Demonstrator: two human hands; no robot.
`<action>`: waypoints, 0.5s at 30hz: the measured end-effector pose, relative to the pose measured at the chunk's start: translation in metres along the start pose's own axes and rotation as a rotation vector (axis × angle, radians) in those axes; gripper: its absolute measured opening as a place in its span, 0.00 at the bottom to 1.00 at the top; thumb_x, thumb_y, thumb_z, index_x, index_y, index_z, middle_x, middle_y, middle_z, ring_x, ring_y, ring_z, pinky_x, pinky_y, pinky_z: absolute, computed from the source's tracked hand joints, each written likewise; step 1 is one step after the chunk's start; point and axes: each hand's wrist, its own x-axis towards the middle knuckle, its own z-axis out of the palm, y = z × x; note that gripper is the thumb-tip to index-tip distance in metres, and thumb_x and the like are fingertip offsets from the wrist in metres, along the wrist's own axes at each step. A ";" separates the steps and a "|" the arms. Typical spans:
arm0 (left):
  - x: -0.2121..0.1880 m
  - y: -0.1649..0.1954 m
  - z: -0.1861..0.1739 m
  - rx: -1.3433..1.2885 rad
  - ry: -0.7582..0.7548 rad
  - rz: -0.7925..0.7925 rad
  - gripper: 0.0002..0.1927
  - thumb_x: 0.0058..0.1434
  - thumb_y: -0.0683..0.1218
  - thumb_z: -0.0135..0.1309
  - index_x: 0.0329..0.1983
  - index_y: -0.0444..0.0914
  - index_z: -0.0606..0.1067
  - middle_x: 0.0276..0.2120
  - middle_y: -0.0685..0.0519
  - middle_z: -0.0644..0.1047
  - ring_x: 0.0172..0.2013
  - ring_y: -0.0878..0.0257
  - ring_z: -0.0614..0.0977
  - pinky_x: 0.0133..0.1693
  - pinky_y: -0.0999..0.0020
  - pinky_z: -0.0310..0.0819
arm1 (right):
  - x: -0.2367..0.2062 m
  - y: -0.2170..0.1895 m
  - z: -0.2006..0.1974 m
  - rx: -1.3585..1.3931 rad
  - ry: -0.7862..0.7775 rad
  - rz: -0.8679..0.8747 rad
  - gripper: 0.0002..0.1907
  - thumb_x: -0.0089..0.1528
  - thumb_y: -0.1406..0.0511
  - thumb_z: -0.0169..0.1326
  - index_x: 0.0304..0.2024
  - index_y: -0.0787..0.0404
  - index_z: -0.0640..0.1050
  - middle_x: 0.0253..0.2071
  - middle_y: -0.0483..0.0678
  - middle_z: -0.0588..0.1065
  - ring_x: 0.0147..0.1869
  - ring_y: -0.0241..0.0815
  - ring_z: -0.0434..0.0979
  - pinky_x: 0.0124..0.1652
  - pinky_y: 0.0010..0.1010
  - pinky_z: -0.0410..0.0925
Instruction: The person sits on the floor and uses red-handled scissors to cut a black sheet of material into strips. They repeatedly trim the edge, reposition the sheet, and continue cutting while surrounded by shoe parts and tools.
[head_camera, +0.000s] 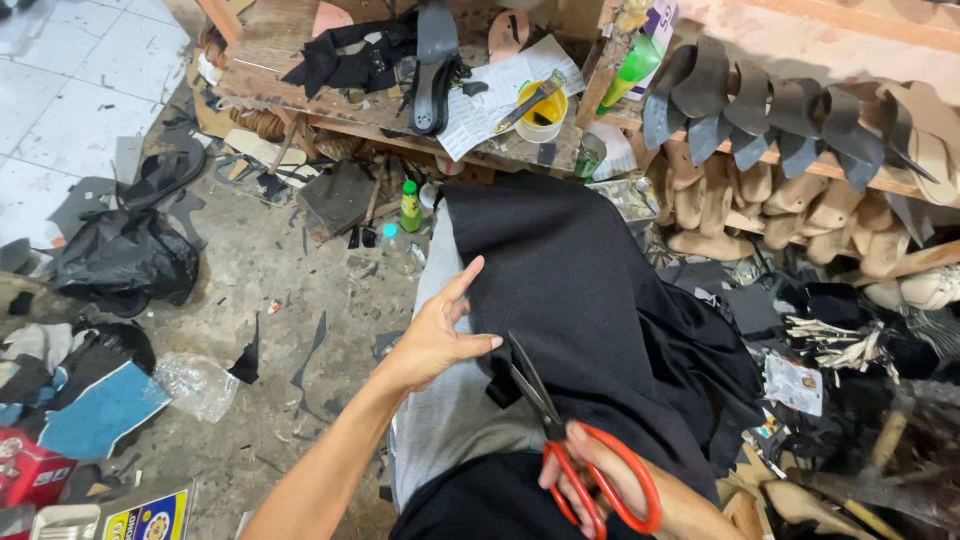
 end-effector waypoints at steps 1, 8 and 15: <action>0.000 0.000 0.000 0.004 -0.005 0.009 0.55 0.49 0.29 0.60 0.78 0.48 0.52 0.79 0.50 0.44 0.74 0.36 0.46 0.51 0.60 0.82 | 0.002 -0.005 0.006 -0.020 -0.014 -0.052 0.39 0.67 0.39 0.35 0.41 0.68 0.79 0.21 0.48 0.69 0.20 0.38 0.71 0.22 0.27 0.67; -0.003 0.002 0.001 0.002 -0.020 0.048 0.58 0.48 0.29 0.62 0.78 0.48 0.48 0.79 0.53 0.41 0.74 0.37 0.46 0.46 0.64 0.83 | 0.049 -0.028 0.030 0.000 0.178 -0.146 0.34 0.66 0.41 0.38 0.40 0.65 0.76 0.23 0.47 0.68 0.24 0.37 0.69 0.26 0.27 0.70; -0.002 0.006 0.002 0.083 0.014 0.033 0.61 0.46 0.31 0.64 0.78 0.49 0.46 0.79 0.53 0.41 0.74 0.37 0.51 0.43 0.66 0.82 | 0.066 -0.023 0.030 -0.037 0.270 -0.177 0.35 0.63 0.37 0.38 0.34 0.62 0.73 0.21 0.45 0.67 0.21 0.35 0.68 0.22 0.26 0.69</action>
